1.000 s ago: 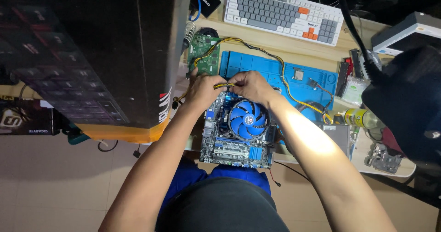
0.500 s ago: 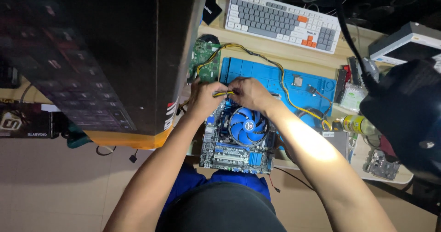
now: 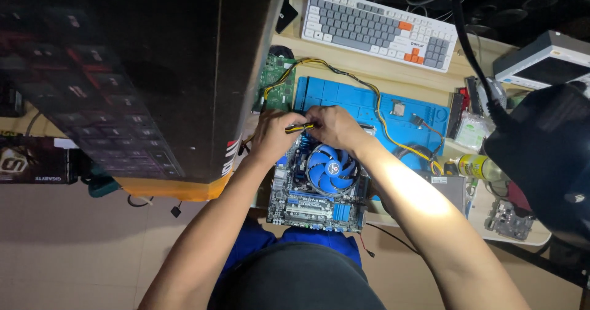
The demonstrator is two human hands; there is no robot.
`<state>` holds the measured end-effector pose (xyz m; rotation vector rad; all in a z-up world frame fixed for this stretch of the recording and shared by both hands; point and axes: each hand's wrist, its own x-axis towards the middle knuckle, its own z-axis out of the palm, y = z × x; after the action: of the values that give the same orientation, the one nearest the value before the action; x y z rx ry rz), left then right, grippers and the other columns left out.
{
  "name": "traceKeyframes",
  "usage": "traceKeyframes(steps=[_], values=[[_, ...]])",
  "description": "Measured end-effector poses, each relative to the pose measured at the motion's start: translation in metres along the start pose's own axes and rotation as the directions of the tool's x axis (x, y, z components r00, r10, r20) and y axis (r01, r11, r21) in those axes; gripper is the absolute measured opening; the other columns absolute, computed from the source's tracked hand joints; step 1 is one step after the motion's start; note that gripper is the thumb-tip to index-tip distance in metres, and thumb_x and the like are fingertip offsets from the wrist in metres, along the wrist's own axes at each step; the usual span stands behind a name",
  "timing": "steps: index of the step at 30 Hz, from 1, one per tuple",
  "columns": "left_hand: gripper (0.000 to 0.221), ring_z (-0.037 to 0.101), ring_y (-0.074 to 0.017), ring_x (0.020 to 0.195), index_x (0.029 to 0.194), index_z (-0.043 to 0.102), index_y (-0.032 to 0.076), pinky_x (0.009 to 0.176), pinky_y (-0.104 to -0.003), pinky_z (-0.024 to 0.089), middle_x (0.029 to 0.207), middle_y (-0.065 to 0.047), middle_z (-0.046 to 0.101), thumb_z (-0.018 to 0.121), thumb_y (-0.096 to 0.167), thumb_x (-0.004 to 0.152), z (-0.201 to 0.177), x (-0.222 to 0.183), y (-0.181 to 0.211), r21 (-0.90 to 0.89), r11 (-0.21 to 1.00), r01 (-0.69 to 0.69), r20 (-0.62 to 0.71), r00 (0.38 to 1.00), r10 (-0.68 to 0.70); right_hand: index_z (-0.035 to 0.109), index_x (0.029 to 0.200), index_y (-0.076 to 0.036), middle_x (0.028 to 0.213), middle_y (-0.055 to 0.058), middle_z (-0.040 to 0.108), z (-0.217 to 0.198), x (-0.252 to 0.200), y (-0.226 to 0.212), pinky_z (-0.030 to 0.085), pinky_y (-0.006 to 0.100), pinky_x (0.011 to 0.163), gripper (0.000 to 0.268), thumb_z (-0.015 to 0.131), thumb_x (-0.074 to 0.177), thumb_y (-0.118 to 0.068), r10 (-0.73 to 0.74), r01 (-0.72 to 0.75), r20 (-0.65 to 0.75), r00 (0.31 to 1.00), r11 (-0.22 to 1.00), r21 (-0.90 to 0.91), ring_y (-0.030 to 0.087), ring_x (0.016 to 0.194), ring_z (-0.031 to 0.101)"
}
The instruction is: Connecting power supply cables to a motherboard and installing an expansion card on a repair bench.
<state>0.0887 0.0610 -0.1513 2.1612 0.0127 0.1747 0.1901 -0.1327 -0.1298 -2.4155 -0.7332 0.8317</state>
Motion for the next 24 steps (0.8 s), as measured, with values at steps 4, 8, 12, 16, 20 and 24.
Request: traceKeyframes(steps=[4, 8, 12, 16, 20, 24], values=[[0.029, 0.079, -0.0300, 0.097, 0.109, 0.086, 0.024, 0.094, -0.044, 0.063, 0.094, -0.002, 0.085, 0.089, 0.010, 0.084, 0.002, -0.002, -0.004, 0.029, 0.999, -0.035, -0.001, 0.999, 0.035, 0.077, 0.110, -0.015, 0.103, 0.013, 0.084, 0.002, -0.002, 0.001, 0.064, 0.057, 0.087, 0.026, 0.080, 0.086, -0.024, -0.015, 0.015, -0.007, 1.000, 1.000, 0.005, 0.043, 0.104, 0.078], [0.024, 0.078, -0.0308, 0.101, 0.110, 0.085, 0.020, 0.093, -0.044, 0.062, 0.098, -0.004, 0.085, 0.084, 0.008, 0.090, -0.004, -0.003, 0.001, 0.003, 1.000, -0.010, 0.047, 0.999, 0.010, 0.078, 0.109, -0.013, 0.103, 0.013, 0.083, 0.008, 0.000, 0.011, 0.064, 0.055, 0.086, 0.028, 0.084, 0.084, -0.023, -0.025, 0.027, -0.021, 0.999, 0.997, 0.076, 0.041, 0.104, 0.079], [0.024, 0.077, -0.0348, 0.106, 0.114, 0.086, 0.020, 0.095, -0.046, 0.061, 0.103, -0.010, 0.085, 0.083, 0.009, 0.093, -0.002, 0.000, 0.000, -0.026, 0.999, 0.046, 0.119, 0.992, -0.043, 0.079, 0.111, -0.011, 0.105, 0.016, 0.082, 0.008, -0.003, 0.008, 0.064, 0.055, 0.088, 0.029, 0.086, 0.085, -0.022, -0.024, 0.027, -0.024, 0.999, 0.989, 0.149, 0.041, 0.106, 0.079], [0.018, 0.077, -0.0399, 0.104, 0.110, 0.087, 0.016, 0.094, -0.051, 0.061, 0.102, -0.017, 0.084, 0.082, 0.011, 0.093, -0.007, 0.007, 0.006, -0.021, 0.997, 0.079, 0.156, 0.985, -0.074, 0.082, 0.112, -0.010, 0.097, 0.018, 0.083, 0.000, -0.005, -0.001, 0.062, 0.056, 0.088, 0.026, 0.086, 0.087, -0.020, 0.007, -0.003, -0.023, 1.000, 0.986, 0.167, 0.045, 0.104, 0.079], [0.017, 0.079, -0.0345, 0.103, 0.110, 0.088, 0.021, 0.092, -0.047, 0.061, 0.099, -0.011, 0.084, 0.080, 0.017, 0.096, -0.006, 0.015, 0.015, -0.024, 0.973, 0.231, 0.212, 0.952, -0.221, 0.084, 0.111, -0.016, 0.094, 0.011, 0.082, 0.009, 0.004, 0.017, 0.061, 0.052, 0.086, 0.026, 0.088, 0.088, -0.027, 0.032, -0.022, -0.051, 0.998, 0.982, 0.186, 0.039, 0.101, 0.079], [0.018, 0.081, -0.0346, 0.102, 0.112, 0.088, 0.023, 0.087, -0.047, 0.063, 0.097, -0.011, 0.084, 0.079, 0.023, 0.097, -0.007, 0.020, 0.019, -0.005, 0.948, 0.318, 0.267, 0.914, -0.305, 0.084, 0.109, -0.017, 0.090, 0.008, 0.082, 0.011, 0.006, 0.021, 0.061, 0.050, 0.086, 0.025, 0.089, 0.087, -0.027, 0.055, -0.043, -0.049, 0.997, 0.974, 0.221, 0.034, 0.098, 0.079]])
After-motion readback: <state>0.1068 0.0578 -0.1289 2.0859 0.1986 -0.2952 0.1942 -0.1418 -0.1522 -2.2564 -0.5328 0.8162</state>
